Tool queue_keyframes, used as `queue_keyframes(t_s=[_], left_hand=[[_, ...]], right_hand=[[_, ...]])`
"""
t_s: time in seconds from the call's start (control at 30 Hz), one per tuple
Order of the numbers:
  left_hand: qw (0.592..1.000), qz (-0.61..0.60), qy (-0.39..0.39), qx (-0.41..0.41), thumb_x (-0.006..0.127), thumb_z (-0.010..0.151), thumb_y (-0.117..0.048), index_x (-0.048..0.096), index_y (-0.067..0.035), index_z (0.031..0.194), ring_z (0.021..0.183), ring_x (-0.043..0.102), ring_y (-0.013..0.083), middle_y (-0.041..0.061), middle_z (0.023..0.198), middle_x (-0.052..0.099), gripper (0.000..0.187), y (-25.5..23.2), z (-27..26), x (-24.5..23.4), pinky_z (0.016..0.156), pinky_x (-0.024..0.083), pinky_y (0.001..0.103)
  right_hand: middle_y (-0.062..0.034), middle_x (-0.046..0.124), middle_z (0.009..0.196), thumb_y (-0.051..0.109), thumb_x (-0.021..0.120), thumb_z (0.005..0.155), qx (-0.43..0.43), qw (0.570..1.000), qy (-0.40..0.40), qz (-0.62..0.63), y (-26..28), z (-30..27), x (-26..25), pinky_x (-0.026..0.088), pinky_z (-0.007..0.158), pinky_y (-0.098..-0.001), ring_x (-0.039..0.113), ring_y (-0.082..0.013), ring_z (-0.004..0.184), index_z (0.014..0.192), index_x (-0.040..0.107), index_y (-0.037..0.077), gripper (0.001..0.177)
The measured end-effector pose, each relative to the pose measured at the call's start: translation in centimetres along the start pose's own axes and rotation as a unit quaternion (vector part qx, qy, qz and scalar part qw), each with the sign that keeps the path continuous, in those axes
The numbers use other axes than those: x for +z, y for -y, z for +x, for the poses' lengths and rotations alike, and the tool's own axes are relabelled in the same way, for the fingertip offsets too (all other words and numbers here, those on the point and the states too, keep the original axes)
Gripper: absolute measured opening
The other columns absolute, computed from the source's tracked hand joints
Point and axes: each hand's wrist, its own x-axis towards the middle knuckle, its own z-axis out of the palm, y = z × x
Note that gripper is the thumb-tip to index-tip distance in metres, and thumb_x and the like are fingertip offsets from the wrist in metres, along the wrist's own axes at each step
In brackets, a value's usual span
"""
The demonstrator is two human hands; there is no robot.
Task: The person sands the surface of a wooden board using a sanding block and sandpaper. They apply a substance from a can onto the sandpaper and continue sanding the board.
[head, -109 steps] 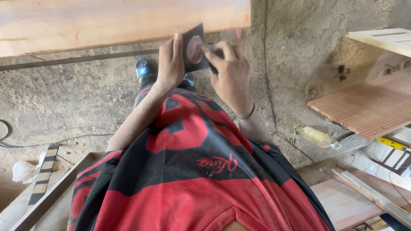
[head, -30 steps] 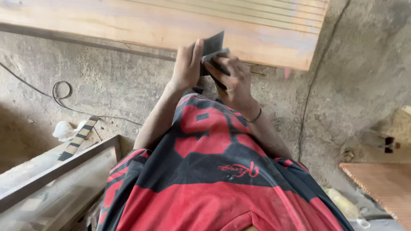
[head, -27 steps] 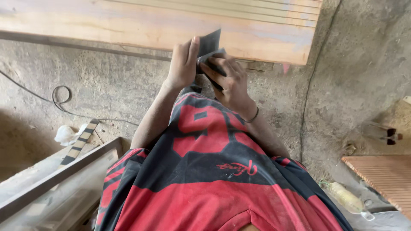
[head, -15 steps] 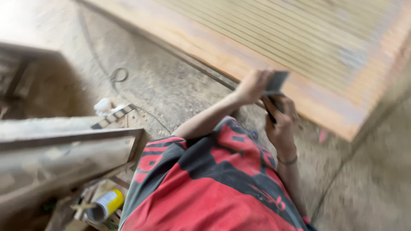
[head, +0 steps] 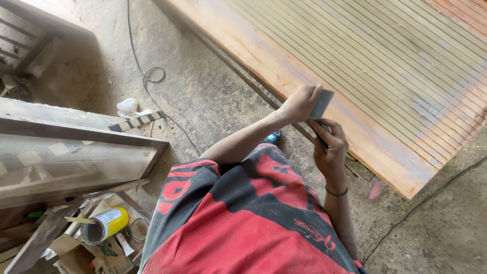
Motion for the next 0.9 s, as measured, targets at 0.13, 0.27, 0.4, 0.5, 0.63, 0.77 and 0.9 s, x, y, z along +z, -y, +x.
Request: queue_keyframes(t_s=[0.13, 0.27, 0.4, 0.5, 0.63, 0.77, 0.9], left_hand=[[0.999, 0.021, -0.035, 0.033, 0.031, 0.109, -0.038, 0.066, 0.002, 0.088, 0.066, 0.069, 0.0353, 0.021, 0.067, 0.065, 0.058, 0.3, 0.7, -0.5, 0.065, 0.055, 0.045], [0.996, -0.083, -0.026, 0.017, 0.029, 0.110, -0.044, 0.064, 0.001, 0.087, 0.058, 0.069, 0.0244, 0.014, 0.063, 0.065, 0.061, 0.0, 2.9, -1.0, 0.052, 0.057, 0.039], [0.971, -0.223, -0.060, 0.069, 0.031, 0.119, -0.039, 0.059, 0.007, 0.106, 0.072, 0.062, 0.0295, 0.023, 0.082, 0.054, 0.055, 1.0, 5.1, -2.6, 0.058, 0.056, 0.044], [0.922, 0.196, -0.207, 0.263, 0.025, 0.117, -0.020, 0.036, 0.004, 0.159, 0.145, 0.046, 0.0403, 0.027, 0.159, 0.045, 0.050, 2.7, 3.0, -5.5, 0.123, 0.037, 0.050], [0.799, -0.598, -0.066, 0.010, 0.043, 0.114, -0.038, 0.048, 0.005, 0.145, 0.126, 0.059, 0.0396, 0.025, 0.141, 0.053, 0.053, 1.9, -2.8, -6.1, 0.100, 0.055, 0.053], [0.808, -0.568, -0.147, -0.051, 0.057, 0.104, -0.038, 0.051, -0.003, 0.133, 0.118, 0.065, 0.0263, 0.014, 0.128, 0.062, 0.046, -1.2, -6.5, -2.9, 0.094, 0.060, 0.042], [0.808, -0.558, -0.148, -0.115, 0.057, 0.108, -0.041, 0.057, 0.000, 0.127, 0.101, 0.065, 0.0199, 0.012, 0.113, 0.062, 0.045, -3.9, -8.5, 0.2, 0.080, 0.058, 0.035]], right_hand=[[-0.0121, 0.070, 0.120, -0.012, 0.055, 0.084, 0.037, 0.996, 0.015, 0.084, -2.8, -1.0, 0.9, 0.057, 0.092, -0.0405, 0.070, -0.0285, 0.109, 0.120, 0.076, 0.005, 0.045], [-0.0152, 0.069, 0.123, 0.004, 0.060, 0.098, 0.189, 0.859, 0.063, 0.471, -7.1, -2.2, 3.1, 0.058, 0.087, -0.0472, 0.068, -0.0335, 0.109, 0.126, 0.071, 0.000, 0.030], [-0.0154, 0.068, 0.130, 0.023, 0.065, 0.099, 0.239, 0.589, -0.016, 0.772, -10.0, -3.3, 4.0, 0.058, 0.090, -0.0528, 0.067, -0.0375, 0.119, 0.137, 0.063, 0.006, 0.042], [-0.0149, 0.071, 0.127, 0.053, 0.061, 0.089, 0.267, 0.514, -0.116, 0.807, -10.5, -2.4, 2.5, 0.058, 0.079, -0.0550, 0.066, -0.0457, 0.116, 0.129, 0.063, 0.013, 0.057], [-0.0122, 0.064, 0.136, 0.050, 0.055, 0.108, 0.176, 0.601, -0.224, 0.747, -7.2, -1.7, -1.1, 0.057, 0.094, -0.0636, 0.062, -0.0380, 0.126, 0.137, 0.062, 0.011, 0.049], [-0.0110, 0.062, 0.139, 0.046, 0.052, 0.110, 0.039, 0.735, -0.260, 0.626, -2.9, -0.1, -2.4, 0.058, 0.096, -0.0642, 0.062, -0.0377, 0.130, 0.137, 0.062, 0.011, 0.046], [-0.0137, 0.059, 0.139, 0.041, 0.050, 0.110, -0.082, 0.824, -0.262, 0.496, 0.6, 0.2, -2.8, 0.058, 0.095, -0.0601, 0.060, -0.0398, 0.132, 0.136, 0.065, 0.012, 0.042]])
